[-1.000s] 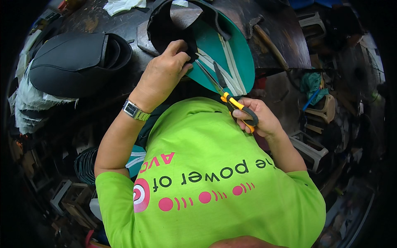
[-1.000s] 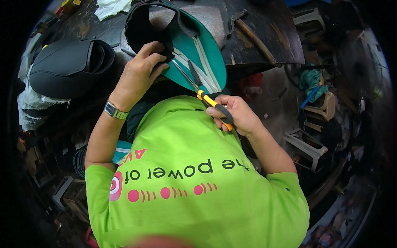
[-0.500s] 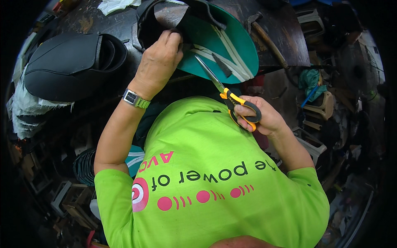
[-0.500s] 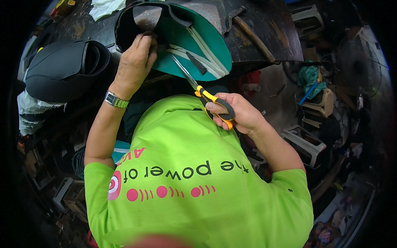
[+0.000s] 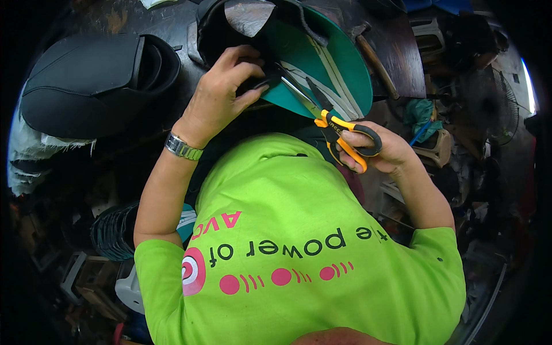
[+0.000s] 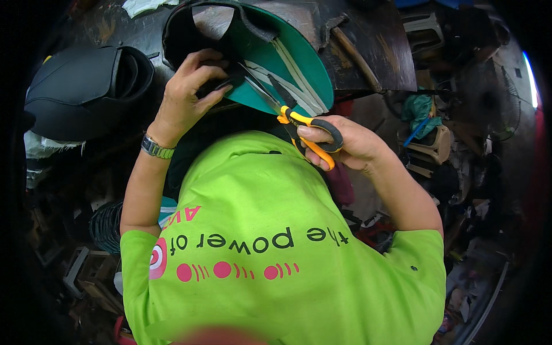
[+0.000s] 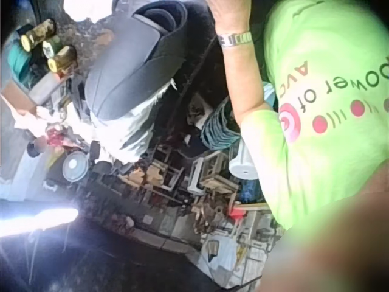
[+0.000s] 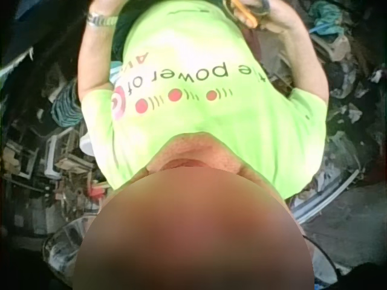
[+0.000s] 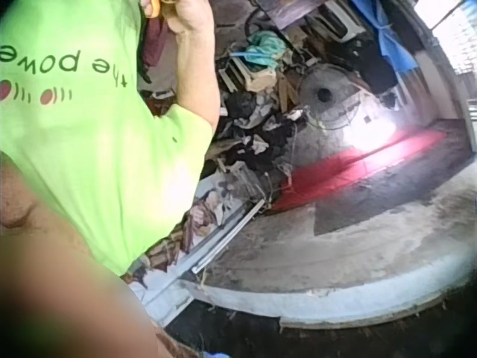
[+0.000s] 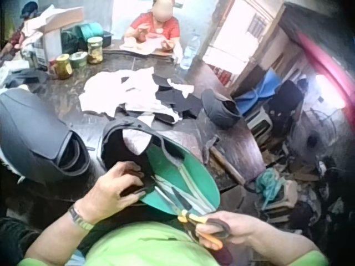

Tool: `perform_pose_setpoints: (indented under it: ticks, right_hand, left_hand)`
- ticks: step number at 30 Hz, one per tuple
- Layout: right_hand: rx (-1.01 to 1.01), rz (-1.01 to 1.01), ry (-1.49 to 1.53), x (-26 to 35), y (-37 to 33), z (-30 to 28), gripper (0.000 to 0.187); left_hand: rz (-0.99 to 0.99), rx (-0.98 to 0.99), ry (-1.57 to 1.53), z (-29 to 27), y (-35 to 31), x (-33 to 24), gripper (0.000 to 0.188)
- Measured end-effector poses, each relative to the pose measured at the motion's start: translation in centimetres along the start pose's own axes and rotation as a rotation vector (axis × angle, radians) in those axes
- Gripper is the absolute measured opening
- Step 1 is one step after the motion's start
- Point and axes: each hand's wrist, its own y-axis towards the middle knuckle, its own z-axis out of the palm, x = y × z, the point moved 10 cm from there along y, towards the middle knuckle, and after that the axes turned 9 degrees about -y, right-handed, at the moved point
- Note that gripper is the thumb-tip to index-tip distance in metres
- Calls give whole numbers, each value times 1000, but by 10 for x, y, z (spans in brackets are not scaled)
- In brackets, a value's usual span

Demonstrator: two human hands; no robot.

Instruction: The person removes a black foam insert from a motorcycle seat, cuts it with shears, and then places a white fabric layer inside the seat shell. The person repeats the cutting and fabric placement steps on the same seat.

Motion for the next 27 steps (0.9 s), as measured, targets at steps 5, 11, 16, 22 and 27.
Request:
perform_pose_setpoints:
  ticks: [5, 11, 16, 22, 27]
  right_hand:
    - [-38, -14, 2, 9, -4, -7, 38]
    - [-111, -12, -44, 4, 1, -18, 33]
    - [-133, -29, -55, 1, 5, -24, 33]
    - [-309, -71, -201, 0, 0, -39, 31]
    - [-180, -203, -231, 7, -2, -34, 31]
  left_hand:
    - [71, 6, -72, 2, -1, 0, 27]
    - [42, 51, -86, 3, -4, 5, 23]
    - [77, 37, -96, 1, -4, 2, 26]
    - [25, 148, -39, 8, 1, -4, 28]
    - [5, 180, 50, -1, 19, -11, 25]
